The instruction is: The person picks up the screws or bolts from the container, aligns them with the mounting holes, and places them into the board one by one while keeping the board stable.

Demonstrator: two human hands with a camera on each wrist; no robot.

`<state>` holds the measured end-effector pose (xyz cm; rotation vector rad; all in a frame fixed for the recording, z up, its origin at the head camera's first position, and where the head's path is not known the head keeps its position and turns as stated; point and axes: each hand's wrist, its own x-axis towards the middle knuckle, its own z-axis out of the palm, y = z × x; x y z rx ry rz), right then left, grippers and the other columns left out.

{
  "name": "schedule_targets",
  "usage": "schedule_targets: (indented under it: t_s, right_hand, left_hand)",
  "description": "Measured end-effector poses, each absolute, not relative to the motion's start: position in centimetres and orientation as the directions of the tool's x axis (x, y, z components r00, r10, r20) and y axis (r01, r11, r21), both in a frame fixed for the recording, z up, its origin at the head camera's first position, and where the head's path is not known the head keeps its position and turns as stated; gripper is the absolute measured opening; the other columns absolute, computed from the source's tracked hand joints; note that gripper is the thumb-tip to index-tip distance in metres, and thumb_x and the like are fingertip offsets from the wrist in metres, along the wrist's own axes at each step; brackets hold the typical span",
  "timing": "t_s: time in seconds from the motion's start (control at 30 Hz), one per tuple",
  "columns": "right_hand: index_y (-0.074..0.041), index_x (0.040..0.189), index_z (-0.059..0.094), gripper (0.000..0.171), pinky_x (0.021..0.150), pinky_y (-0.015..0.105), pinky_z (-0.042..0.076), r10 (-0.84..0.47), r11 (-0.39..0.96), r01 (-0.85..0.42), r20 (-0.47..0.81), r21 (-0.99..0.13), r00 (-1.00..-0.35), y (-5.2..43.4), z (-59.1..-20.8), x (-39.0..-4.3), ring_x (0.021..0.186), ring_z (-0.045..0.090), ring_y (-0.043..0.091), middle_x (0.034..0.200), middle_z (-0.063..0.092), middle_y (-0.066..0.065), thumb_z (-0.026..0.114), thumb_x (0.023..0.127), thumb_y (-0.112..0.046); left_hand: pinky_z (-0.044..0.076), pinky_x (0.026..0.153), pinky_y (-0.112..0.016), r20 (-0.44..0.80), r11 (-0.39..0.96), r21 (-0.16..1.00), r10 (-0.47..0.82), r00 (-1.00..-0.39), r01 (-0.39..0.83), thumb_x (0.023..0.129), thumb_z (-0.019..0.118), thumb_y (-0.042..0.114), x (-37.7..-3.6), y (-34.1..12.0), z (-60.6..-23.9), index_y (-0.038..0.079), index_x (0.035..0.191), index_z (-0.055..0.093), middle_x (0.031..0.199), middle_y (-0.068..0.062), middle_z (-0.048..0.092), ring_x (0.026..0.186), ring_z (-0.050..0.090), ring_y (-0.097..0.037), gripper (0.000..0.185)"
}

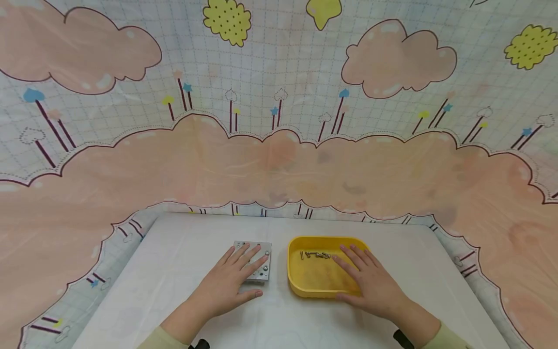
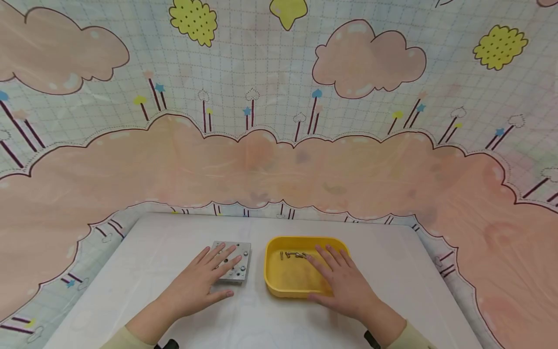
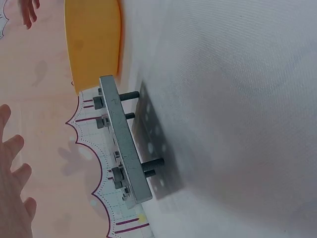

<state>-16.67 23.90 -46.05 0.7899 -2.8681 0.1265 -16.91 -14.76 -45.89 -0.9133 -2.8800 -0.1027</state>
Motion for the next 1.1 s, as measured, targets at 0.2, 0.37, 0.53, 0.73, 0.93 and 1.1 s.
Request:
schedule_targets:
  t_s: [0.2, 0.37, 0.53, 0.73, 0.93, 1.1]
  right_hand:
    - [-0.029, 0.152, 0.040, 0.081, 0.113, 0.056, 0.022, -0.509, 0.851, -0.523, 0.188, -0.036, -0.840, 24.0, -46.0, -16.9, 0.144, 0.030, 0.032, 0.160, 0.030, 0.005, 0.065, 0.084, -0.066]
    - [-0.027, 0.150, 0.045, 0.079, 0.108, 0.058, 0.031, -0.498, 0.854, -0.516, 0.186, -0.063, -0.847, 23.9, -45.9, -17.2, 0.138, 0.039, 0.033, 0.156, 0.037, 0.006, 0.069, 0.083, -0.062]
    - [-0.026, 0.145, 0.051, 0.071, 0.103, 0.055, 0.039, -0.458, 0.855, -0.479, 0.146, -0.196, -0.877, 24.0, -45.5, -17.8, 0.130, 0.048, 0.032, 0.149, 0.046, 0.005, 0.074, 0.083, -0.053]
    - [-0.022, 0.137, 0.058, 0.064, 0.101, 0.055, 0.041, -0.390, 0.841, -0.368, 0.027, -0.396, -0.920, 24.4, -45.1, -19.0, 0.125, 0.052, 0.033, 0.139, 0.054, 0.005, 0.069, 0.086, -0.058]
    - [-0.017, 0.124, 0.066, 0.044, 0.089, 0.046, 0.048, -0.394, 0.816, -0.306, -0.084, -0.491, -0.915, 24.5, -44.6, -20.4, 0.106, 0.058, 0.026, 0.119, 0.063, 0.002, 0.071, 0.090, -0.044]
    - [-0.011, 0.119, 0.069, 0.043, 0.081, 0.039, 0.049, -0.444, 0.790, -0.317, -0.132, -0.524, -0.886, 24.5, -44.3, -21.8, 0.094, 0.057, 0.017, 0.105, 0.066, -0.003, 0.070, 0.090, -0.043]
  left_hand:
    - [0.012, 0.118, -0.048, 0.136, 0.825, 0.035, 0.555, -0.821, 0.564, 0.092, 0.024, 0.078, -17.1, -14.9, -46.2, 0.035, 0.158, 0.023, 0.165, 0.005, 0.015, 0.150, 0.015, -0.025, 0.079]
    - [0.017, 0.117, -0.048, 0.173, 0.828, 0.054, 0.542, -0.822, 0.557, 0.093, 0.038, 0.073, -17.5, -15.2, -46.7, 0.032, 0.157, 0.028, 0.162, 0.000, 0.026, 0.148, 0.024, -0.028, 0.077]
    - [0.026, 0.112, -0.051, 0.195, 0.838, 0.161, 0.491, -0.849, 0.522, 0.092, 0.060, 0.060, -17.8, -15.7, -47.0, 0.029, 0.156, 0.033, 0.157, -0.003, 0.035, 0.142, 0.033, -0.030, 0.077]
    - [0.030, 0.109, -0.053, 0.189, 0.852, 0.241, 0.428, -0.884, 0.464, 0.091, 0.063, 0.057, -18.3, -16.7, -47.2, 0.026, 0.156, 0.034, 0.153, -0.005, 0.040, 0.139, 0.038, -0.031, 0.078]
    - [0.031, 0.108, -0.055, 0.185, 0.852, 0.297, 0.393, -0.901, 0.432, 0.091, 0.066, 0.053, -18.5, -17.6, -47.5, 0.024, 0.155, 0.036, 0.152, -0.007, 0.042, 0.137, 0.040, -0.032, 0.076]
    - [0.033, 0.107, -0.056, 0.137, 0.859, 0.337, 0.360, -0.923, 0.385, 0.091, 0.066, 0.052, -18.8, -18.2, -48.0, 0.023, 0.155, 0.036, 0.150, -0.008, 0.042, 0.135, 0.042, -0.034, 0.076]
